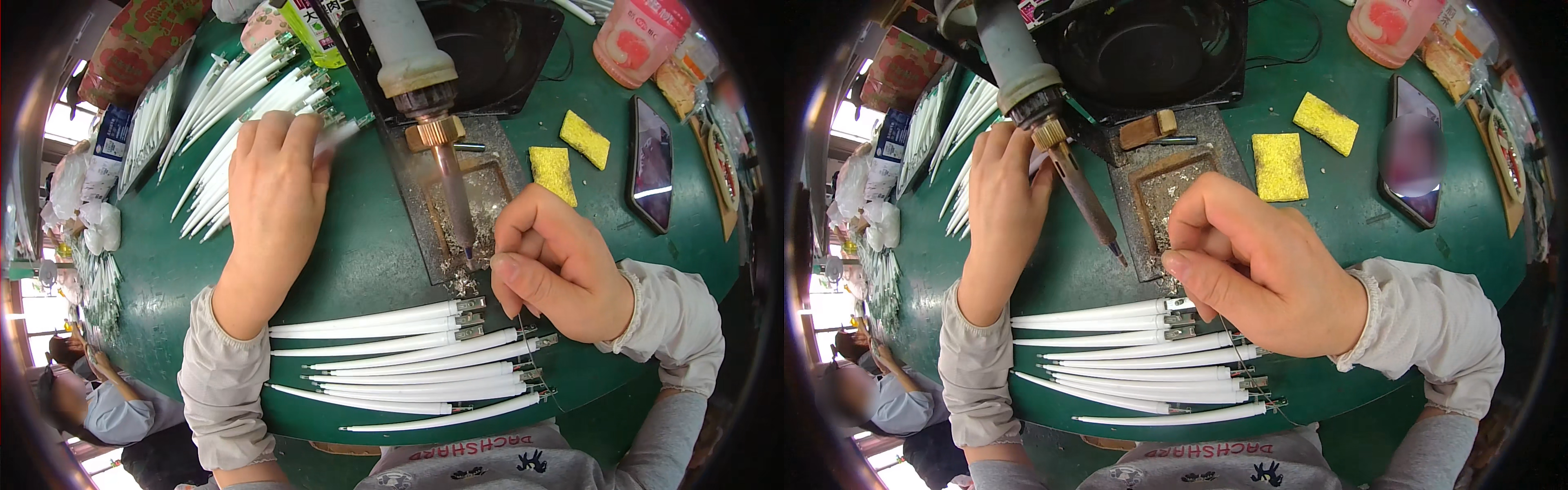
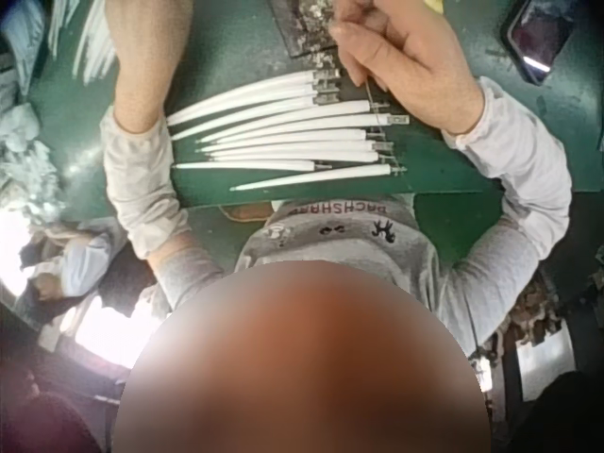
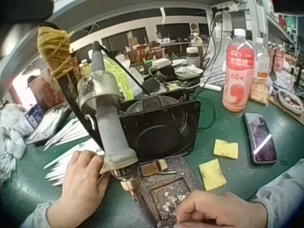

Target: The person solders electrical wires to small circuit boards on plastic housing components using a soldering iron and solder wire.

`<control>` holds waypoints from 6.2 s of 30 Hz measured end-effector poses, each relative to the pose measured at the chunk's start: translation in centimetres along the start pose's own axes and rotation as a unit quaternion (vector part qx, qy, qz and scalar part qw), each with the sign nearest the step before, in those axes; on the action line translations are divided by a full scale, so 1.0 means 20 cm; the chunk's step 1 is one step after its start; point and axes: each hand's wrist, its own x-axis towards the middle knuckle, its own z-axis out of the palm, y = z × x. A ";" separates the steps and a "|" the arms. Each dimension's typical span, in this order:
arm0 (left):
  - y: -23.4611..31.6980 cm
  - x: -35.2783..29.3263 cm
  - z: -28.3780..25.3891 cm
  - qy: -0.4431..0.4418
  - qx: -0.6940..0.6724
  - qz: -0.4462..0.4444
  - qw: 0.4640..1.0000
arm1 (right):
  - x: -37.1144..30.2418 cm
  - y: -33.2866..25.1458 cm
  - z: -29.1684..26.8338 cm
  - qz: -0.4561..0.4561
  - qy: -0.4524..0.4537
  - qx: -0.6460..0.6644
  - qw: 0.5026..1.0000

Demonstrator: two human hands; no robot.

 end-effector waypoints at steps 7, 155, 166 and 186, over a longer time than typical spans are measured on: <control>0.03 0.00 -0.05 -0.037 -0.156 -0.068 0.985 | -0.01 0.00 -0.02 -0.009 -0.015 -0.028 0.999; 0.34 -0.08 -0.33 -0.312 -0.618 -0.226 0.685 | 0.00 -0.01 -0.03 -0.031 -0.071 -0.048 0.996; 0.29 -0.06 -0.33 -0.363 -0.691 -0.338 0.526 | 0.01 0.01 -0.03 -0.111 -0.054 -0.093 0.988; 0.14 -0.04 -0.13 -0.077 -0.157 -0.017 0.984 | -0.04 -0.01 -0.03 -0.024 -0.119 -0.226 0.967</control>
